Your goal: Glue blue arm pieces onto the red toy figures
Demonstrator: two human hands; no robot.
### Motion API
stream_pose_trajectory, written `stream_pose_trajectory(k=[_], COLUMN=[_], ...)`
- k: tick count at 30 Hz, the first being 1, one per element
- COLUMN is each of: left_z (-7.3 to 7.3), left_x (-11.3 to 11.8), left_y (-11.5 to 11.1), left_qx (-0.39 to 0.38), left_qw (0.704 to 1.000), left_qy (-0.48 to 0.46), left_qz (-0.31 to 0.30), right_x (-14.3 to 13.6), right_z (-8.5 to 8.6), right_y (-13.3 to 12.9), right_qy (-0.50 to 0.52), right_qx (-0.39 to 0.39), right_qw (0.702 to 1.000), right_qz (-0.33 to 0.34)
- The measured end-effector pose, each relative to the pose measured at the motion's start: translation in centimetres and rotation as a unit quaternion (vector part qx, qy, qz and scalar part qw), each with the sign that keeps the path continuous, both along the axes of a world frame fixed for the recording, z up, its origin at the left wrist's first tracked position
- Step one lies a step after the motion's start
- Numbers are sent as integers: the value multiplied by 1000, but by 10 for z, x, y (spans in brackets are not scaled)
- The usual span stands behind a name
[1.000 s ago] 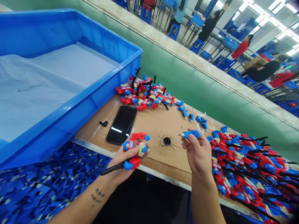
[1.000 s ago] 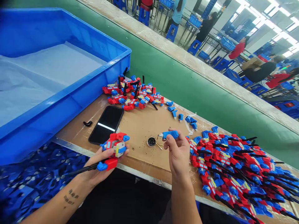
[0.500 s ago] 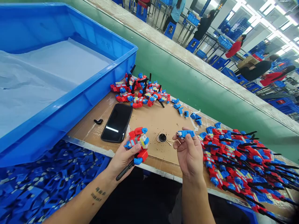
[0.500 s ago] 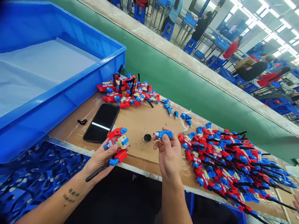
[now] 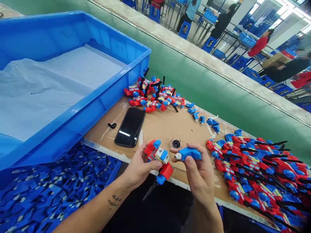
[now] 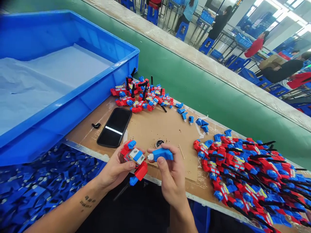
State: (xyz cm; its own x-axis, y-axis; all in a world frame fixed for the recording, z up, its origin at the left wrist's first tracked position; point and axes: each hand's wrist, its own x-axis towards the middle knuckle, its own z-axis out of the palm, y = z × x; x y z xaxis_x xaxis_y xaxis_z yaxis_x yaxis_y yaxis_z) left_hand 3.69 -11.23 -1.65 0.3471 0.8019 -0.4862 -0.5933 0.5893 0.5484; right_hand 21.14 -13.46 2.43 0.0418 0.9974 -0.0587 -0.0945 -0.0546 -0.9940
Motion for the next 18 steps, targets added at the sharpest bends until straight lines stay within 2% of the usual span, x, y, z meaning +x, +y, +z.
stream_pose_trajectory(k=[4, 8, 11, 14, 16, 18], left_z=[-1, -3, 3, 18, 26, 28], left_x=[-1, -1, -1, -2, -3, -1], left_y=[-3, -5, -7, -10, -13, -14], left_qx=[37, 48, 71, 143, 178, 200], left_qw=[999, 999, 996, 977, 963, 953], left_qy=[-26, -19, 49, 155, 200, 225], left_qz=[-6, -9, -9, -29, -34, -35], right_x=[-5, -3, -1, -4, -7, -8], right_z=[-2, -3, 0, 5, 6, 2], right_y=[0, 2, 1, -4, -8, -10], right_qy=[-72, -215, -311, -345, -347, -346], right_qx=[31, 66, 107, 173, 197, 191], right_qw=[996, 974, 944, 922, 917, 919], right_qz=[28, 24, 25, 41, 32, 12])
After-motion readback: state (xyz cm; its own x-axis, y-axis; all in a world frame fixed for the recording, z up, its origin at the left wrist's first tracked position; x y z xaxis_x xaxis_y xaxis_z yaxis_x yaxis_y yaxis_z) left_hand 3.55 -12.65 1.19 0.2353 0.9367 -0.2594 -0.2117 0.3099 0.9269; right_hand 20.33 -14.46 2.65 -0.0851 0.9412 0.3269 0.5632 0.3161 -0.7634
